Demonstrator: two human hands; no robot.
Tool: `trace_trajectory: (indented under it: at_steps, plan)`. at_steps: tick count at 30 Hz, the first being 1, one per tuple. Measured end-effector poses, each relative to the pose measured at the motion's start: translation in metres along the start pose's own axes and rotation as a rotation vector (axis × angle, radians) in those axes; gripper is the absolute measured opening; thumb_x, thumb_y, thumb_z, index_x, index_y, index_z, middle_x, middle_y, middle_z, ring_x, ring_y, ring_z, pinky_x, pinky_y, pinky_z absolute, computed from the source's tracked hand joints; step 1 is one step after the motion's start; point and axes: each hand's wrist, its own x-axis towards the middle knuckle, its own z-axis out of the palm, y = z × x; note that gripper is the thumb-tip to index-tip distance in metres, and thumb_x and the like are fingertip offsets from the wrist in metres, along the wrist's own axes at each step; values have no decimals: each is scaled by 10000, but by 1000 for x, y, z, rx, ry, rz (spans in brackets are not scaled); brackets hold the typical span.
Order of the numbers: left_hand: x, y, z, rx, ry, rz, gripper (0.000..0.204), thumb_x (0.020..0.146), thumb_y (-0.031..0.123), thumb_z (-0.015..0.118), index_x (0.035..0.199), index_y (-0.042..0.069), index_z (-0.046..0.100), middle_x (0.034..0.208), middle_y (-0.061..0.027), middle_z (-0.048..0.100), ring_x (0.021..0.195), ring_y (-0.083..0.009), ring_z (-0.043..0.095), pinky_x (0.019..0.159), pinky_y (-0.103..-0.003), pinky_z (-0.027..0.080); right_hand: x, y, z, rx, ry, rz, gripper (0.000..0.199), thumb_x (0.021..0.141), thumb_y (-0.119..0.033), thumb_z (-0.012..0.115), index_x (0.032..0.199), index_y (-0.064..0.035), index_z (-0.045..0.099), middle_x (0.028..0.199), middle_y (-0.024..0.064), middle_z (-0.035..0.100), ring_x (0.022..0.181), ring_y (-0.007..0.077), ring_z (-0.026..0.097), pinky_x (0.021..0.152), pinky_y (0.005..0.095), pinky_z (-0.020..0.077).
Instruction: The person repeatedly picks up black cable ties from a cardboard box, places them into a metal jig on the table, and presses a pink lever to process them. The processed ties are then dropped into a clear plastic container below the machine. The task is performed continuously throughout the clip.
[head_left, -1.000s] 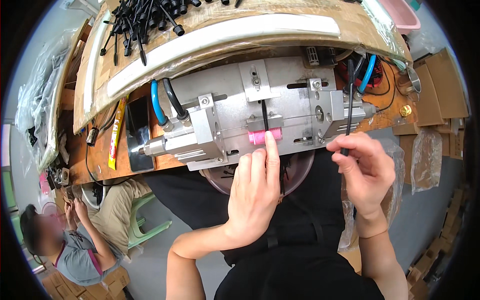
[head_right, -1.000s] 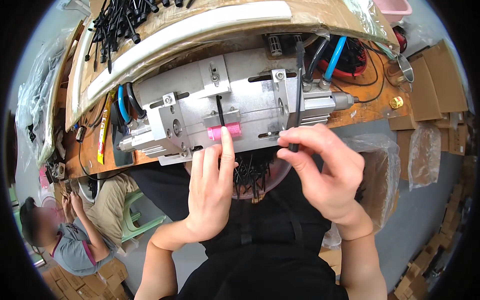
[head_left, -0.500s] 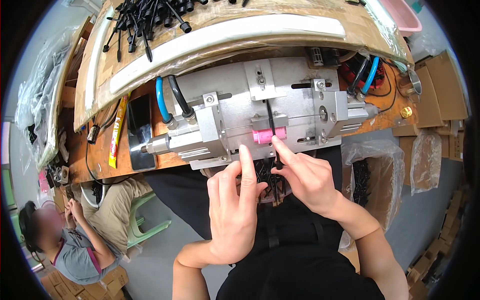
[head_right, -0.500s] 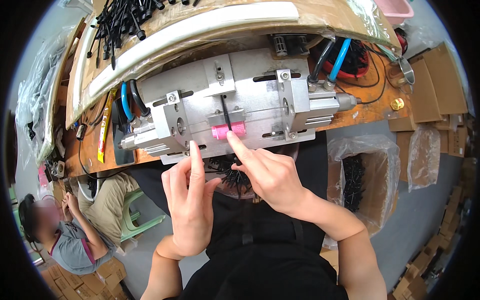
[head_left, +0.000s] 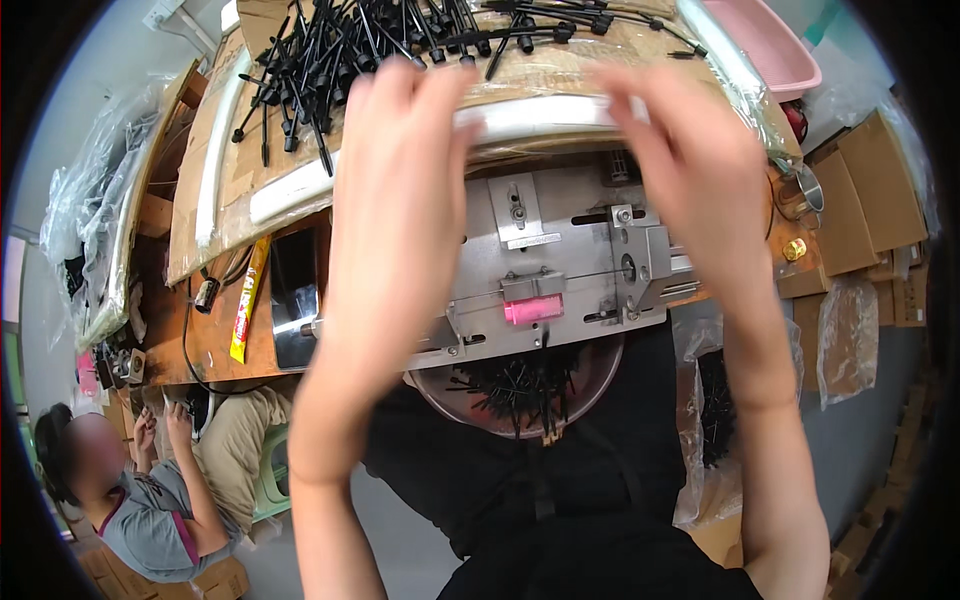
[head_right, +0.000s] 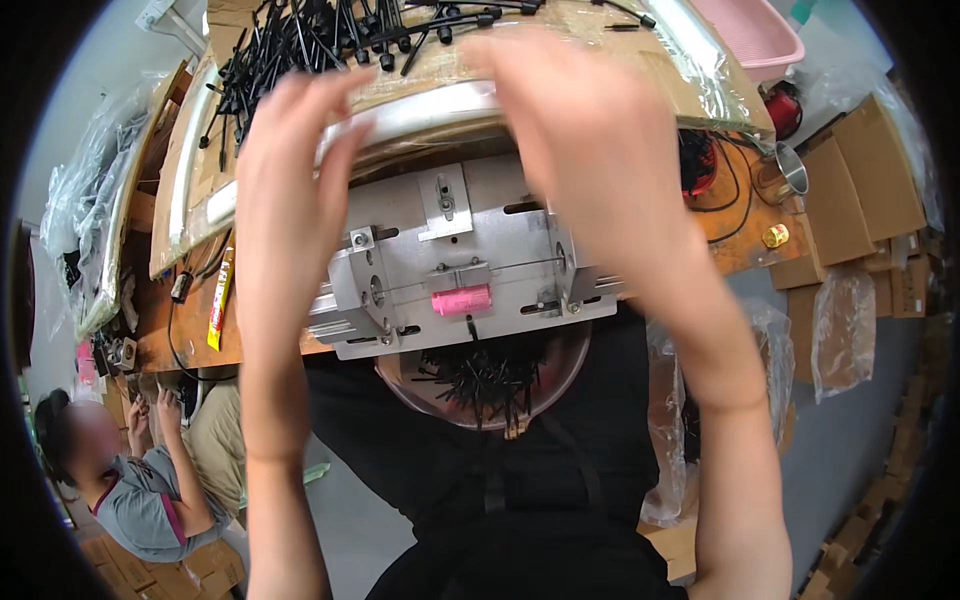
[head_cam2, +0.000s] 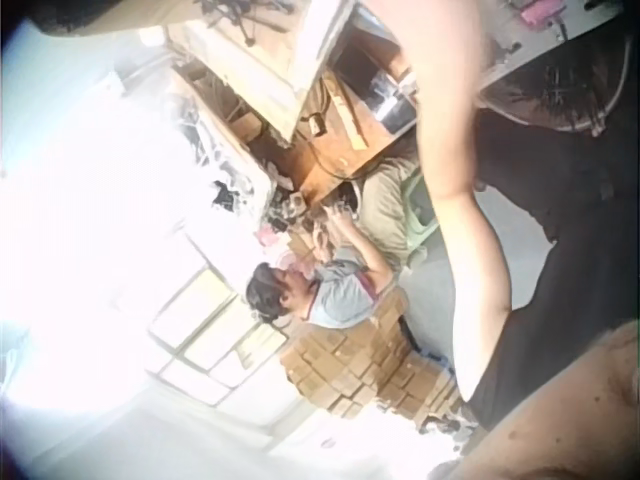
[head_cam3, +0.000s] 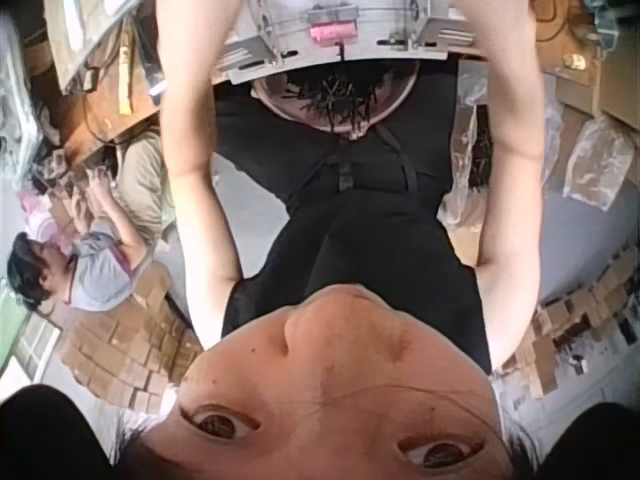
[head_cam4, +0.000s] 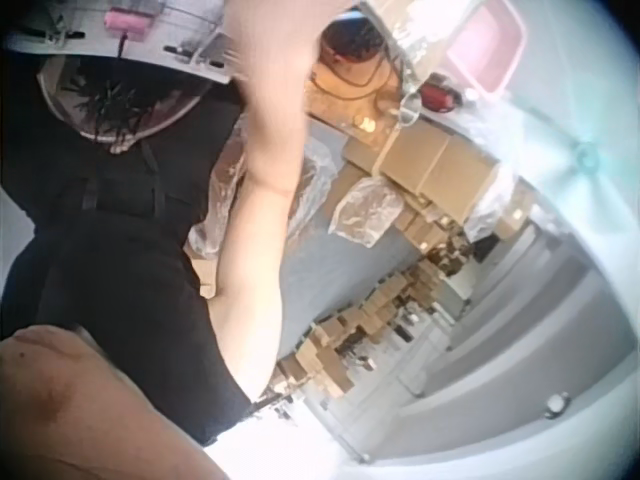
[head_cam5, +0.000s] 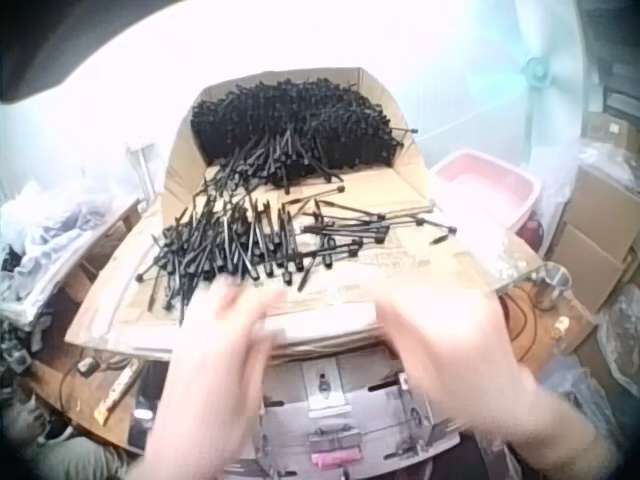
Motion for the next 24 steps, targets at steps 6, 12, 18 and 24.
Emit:
trace_trajectory:
  at_steps: [6,12,18,24]
  plan:
    - [81,-46,45,81,-220,19,337,812,65,723,1131,32,622,783,-156,652,737,-310,646,697,-391,509,73,59,31,-119,-476,26,156,865,-145,637,933,-4,629,852,206,659,757,369,646,683,429,512]
    - [75,-46,2,-209,-383,-43,309,911,135,666,1209,61,630,815,-47,646,784,-139,610,747,-302,506,50,71,6,-69,-358,75,158,872,-157,629,899,-16,695,797,151,688,764,301,673,696,383,521]
    - [100,-44,-47,-938,-255,-447,210,913,45,606,1115,-15,618,882,-153,649,892,-242,642,839,-331,496,63,66,0,194,-313,431,221,884,-221,668,990,-42,743,856,80,739,769,141,681,703,279,521]
    - [-17,23,-27,-400,-15,-192,475,847,-91,623,1305,32,599,960,-5,557,842,-92,520,737,-205,441,48,74,-14,873,-160,694,333,963,-168,615,1230,27,571,805,80,659,662,83,589,550,183,463]
